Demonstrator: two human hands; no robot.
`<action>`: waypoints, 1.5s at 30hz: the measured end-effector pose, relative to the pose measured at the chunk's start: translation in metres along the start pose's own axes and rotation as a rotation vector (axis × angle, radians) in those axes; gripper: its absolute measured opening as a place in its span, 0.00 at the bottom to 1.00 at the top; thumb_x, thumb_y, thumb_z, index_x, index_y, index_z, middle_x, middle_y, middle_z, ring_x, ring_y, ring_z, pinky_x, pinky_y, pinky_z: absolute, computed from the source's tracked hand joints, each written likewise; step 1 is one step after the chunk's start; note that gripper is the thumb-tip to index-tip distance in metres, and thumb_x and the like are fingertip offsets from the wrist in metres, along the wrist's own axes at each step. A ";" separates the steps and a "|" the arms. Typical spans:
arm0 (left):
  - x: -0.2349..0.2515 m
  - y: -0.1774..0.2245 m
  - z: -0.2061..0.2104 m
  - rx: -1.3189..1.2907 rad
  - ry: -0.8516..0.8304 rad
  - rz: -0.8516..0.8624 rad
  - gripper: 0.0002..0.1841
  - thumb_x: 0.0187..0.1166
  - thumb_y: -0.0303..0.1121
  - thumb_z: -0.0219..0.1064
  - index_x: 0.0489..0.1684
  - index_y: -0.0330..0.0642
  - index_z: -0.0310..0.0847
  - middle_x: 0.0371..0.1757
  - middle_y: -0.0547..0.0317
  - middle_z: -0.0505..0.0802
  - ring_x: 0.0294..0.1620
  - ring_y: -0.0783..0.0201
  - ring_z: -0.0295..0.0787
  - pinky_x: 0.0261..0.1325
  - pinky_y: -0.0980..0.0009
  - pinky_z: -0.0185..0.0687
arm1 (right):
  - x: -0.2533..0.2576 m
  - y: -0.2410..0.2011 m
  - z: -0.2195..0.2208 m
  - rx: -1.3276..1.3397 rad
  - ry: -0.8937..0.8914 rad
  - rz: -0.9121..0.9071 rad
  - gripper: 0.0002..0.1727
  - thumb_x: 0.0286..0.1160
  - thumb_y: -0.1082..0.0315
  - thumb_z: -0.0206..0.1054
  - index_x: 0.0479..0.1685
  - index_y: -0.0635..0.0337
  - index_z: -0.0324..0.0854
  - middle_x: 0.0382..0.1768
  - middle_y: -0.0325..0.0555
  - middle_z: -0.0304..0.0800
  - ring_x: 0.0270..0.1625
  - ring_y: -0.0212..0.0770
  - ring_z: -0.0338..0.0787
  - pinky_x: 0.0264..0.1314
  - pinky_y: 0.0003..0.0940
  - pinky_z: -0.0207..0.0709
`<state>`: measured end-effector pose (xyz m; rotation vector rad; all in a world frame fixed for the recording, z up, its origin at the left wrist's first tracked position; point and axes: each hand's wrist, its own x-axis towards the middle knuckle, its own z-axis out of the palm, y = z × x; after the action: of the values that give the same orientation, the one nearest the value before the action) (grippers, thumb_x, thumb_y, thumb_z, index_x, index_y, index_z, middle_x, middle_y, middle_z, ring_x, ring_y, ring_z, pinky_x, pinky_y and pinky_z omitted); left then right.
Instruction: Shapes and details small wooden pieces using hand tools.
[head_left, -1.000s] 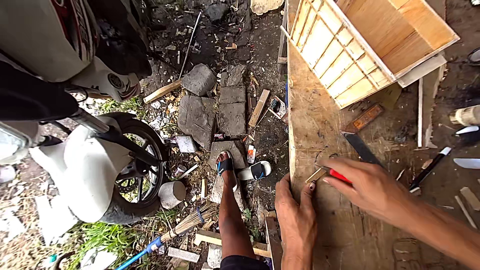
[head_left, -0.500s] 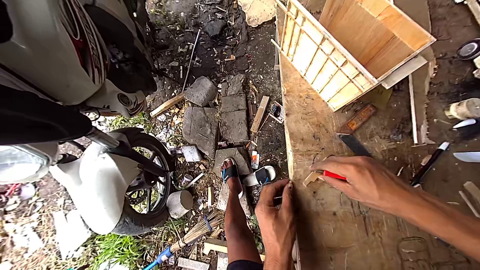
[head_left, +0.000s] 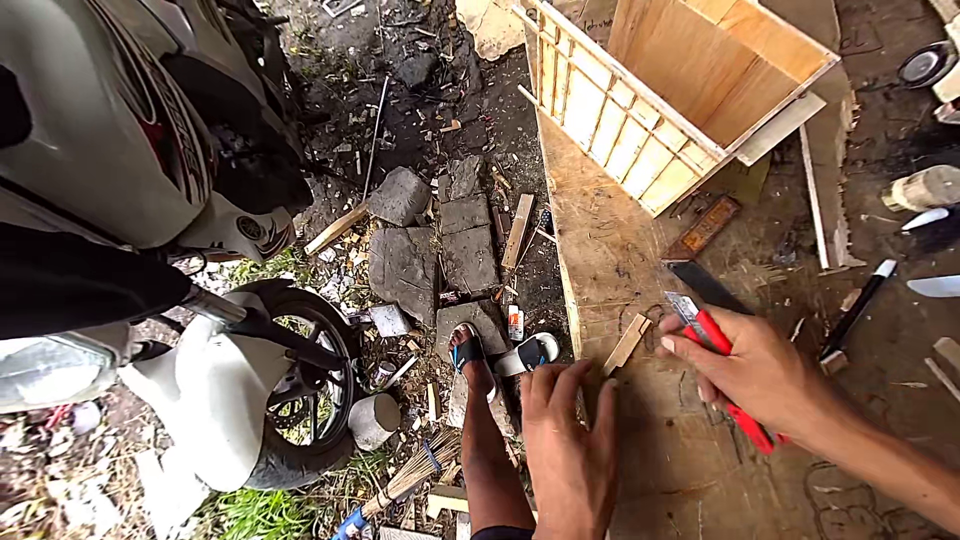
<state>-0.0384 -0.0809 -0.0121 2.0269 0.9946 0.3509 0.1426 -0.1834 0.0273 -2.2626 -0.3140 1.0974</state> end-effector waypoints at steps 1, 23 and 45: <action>-0.003 0.003 0.004 0.039 -0.011 0.010 0.13 0.69 0.45 0.77 0.43 0.51 0.96 0.42 0.63 0.92 0.49 0.64 0.87 0.52 0.68 0.83 | -0.001 0.000 0.002 0.043 0.006 0.003 0.08 0.81 0.66 0.70 0.54 0.53 0.86 0.37 0.38 0.97 0.16 0.33 0.86 0.18 0.29 0.82; 0.016 0.007 0.025 0.087 0.042 0.094 0.09 0.70 0.40 0.75 0.45 0.56 0.97 0.40 0.68 0.93 0.46 0.64 0.87 0.51 0.64 0.81 | -0.035 0.025 0.007 -0.394 0.030 -0.416 0.20 0.85 0.61 0.59 0.66 0.65 0.80 0.26 0.48 0.90 0.20 0.44 0.91 0.23 0.44 0.89; 0.001 0.011 0.045 0.019 0.196 0.079 0.07 0.70 0.36 0.75 0.39 0.53 1.00 0.36 0.62 0.92 0.43 0.65 0.84 0.47 0.72 0.78 | -0.017 0.014 0.030 -0.600 0.250 -0.642 0.18 0.83 0.62 0.58 0.54 0.62 0.91 0.35 0.49 0.95 0.27 0.40 0.92 0.25 0.33 0.84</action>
<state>-0.0066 -0.1092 -0.0313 2.0824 1.0400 0.5940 0.1083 -0.1900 0.0150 -2.4641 -1.2939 0.4021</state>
